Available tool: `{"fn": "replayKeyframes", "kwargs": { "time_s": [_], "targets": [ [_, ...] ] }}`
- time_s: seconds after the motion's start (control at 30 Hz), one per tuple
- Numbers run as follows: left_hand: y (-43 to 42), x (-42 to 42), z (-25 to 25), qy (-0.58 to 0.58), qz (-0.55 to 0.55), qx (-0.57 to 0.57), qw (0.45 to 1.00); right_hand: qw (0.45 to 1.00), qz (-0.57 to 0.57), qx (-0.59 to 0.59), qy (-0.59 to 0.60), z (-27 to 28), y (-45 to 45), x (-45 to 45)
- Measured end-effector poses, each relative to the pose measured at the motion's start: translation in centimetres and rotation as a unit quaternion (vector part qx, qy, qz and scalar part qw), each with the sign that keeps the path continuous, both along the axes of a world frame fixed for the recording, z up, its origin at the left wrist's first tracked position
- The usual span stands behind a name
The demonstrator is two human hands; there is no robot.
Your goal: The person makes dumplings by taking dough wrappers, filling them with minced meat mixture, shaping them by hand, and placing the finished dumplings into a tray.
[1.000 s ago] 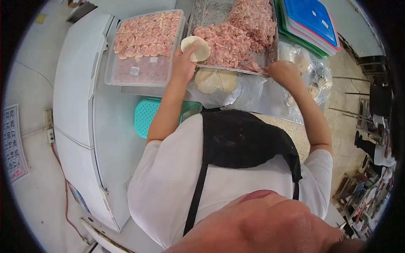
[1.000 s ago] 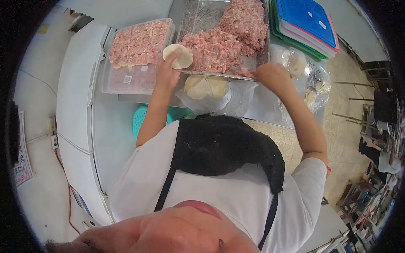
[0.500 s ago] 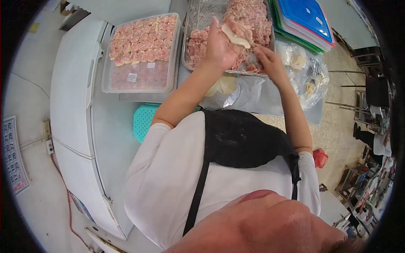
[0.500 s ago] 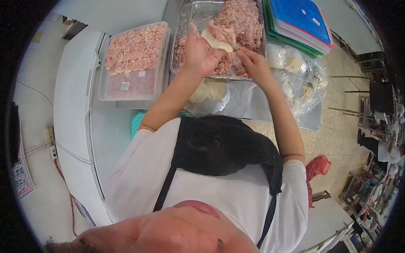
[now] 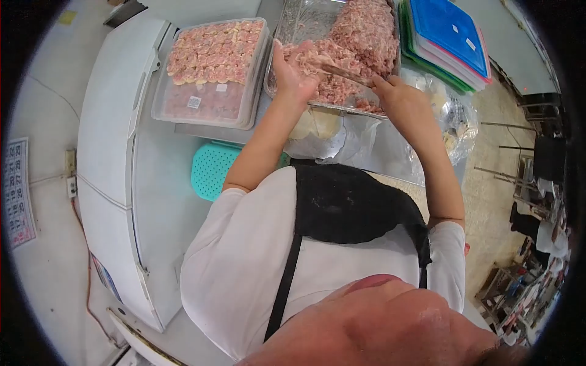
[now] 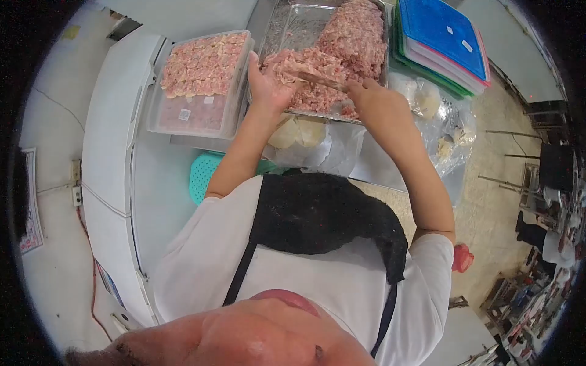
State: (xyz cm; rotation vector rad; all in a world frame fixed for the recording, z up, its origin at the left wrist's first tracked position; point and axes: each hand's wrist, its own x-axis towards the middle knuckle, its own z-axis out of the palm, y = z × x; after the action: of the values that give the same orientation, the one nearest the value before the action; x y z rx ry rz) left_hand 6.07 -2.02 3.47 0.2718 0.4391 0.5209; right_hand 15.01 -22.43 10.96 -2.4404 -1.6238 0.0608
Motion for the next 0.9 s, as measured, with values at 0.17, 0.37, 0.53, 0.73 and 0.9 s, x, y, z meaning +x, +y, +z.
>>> {"fn": "replayKeyframes", "kwargs": {
  "time_s": [0.17,0.37,0.53,0.73,0.9],
  "targets": [
    [-0.8,0.1,1.5,0.001,0.037,0.018,0.999,0.992,0.066,0.087,0.069,-2.8,0.7,1.5],
    [-1.6,-2.1,2.3,0.03,-0.055,0.396,0.916,0.936,0.046,0.123,0.327,-0.4,-1.2,4.9],
    [-2.1,-2.5,5.9,0.137,-0.076,0.779,0.607,0.941,0.096,0.059,0.319,2.0,-2.2,4.3],
    [-0.3,-2.5,3.9,0.19,-0.167,0.819,0.515,0.936,0.188,0.095,0.282,-3.5,-1.0,6.5],
    [0.7,-4.0,3.9,0.318,-0.144,0.75,0.562,0.975,0.155,0.064,0.147,-4.7,-0.5,9.6]
  ]
}}
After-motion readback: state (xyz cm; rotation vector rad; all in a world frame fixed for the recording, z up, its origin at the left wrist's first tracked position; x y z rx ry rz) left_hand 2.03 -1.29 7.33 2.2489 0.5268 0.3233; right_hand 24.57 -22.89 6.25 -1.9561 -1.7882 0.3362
